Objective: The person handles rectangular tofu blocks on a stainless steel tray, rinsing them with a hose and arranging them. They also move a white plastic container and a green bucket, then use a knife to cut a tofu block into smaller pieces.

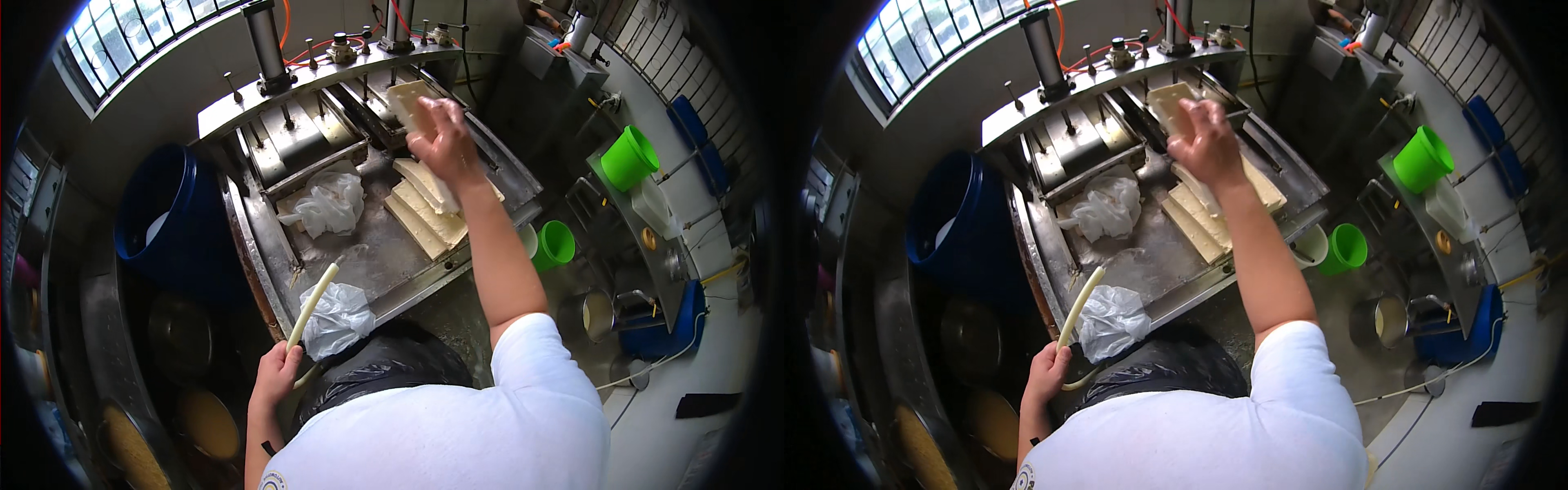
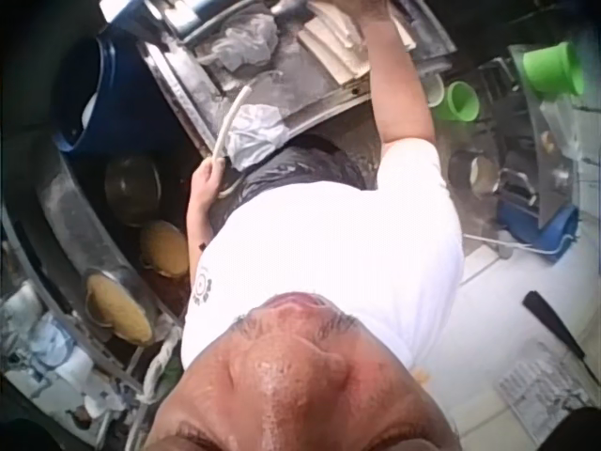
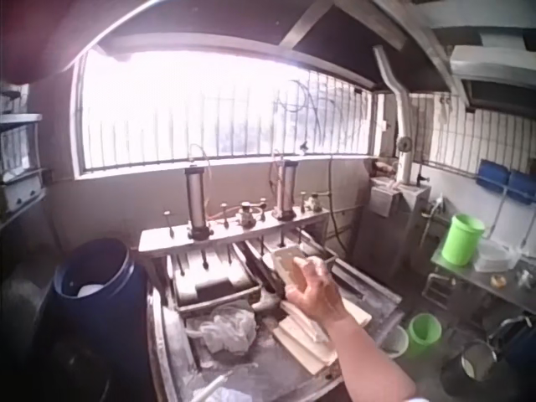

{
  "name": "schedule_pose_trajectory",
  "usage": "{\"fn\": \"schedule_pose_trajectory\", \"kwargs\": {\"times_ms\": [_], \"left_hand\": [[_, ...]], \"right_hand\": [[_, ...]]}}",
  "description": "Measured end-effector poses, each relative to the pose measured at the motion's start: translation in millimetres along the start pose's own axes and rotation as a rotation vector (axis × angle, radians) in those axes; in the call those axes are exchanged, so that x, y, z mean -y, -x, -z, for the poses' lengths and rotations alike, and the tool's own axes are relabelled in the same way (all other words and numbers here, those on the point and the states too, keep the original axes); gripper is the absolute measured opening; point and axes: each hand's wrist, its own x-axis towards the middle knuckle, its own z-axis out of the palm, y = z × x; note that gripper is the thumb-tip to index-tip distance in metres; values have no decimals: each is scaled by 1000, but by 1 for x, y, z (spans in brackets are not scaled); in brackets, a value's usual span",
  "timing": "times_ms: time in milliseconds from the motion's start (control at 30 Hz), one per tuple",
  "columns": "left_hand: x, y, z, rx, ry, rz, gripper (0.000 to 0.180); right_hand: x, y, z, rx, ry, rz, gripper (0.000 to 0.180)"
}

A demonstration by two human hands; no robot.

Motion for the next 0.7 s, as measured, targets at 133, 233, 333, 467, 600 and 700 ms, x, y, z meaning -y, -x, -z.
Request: {"fn": "schedule_pose_trajectory", "kwargs": {"times_ms": [133,233,333,467,600,700], "left_hand": [[-3,3,-5,20,9,-27,38],[9,12,-1,-20,-24,9,38],[18,26,4,-99,0,14,39],[21,36,3,-58,55,61,40],[4,30,7,147,-19,99,40],[-3,22,6,227,-63,93,37]], "right_hand": [[-94,14,-23,317,193,-275,60],[-130,81,-56,961,466,-555,60],[-105,185,-51,608,484,-371,53],[-8,283,-47,459,406,-272,44],[91,311,-70,930,-89,15,70],[137,307,-114,1268,-114,326,103]]}}
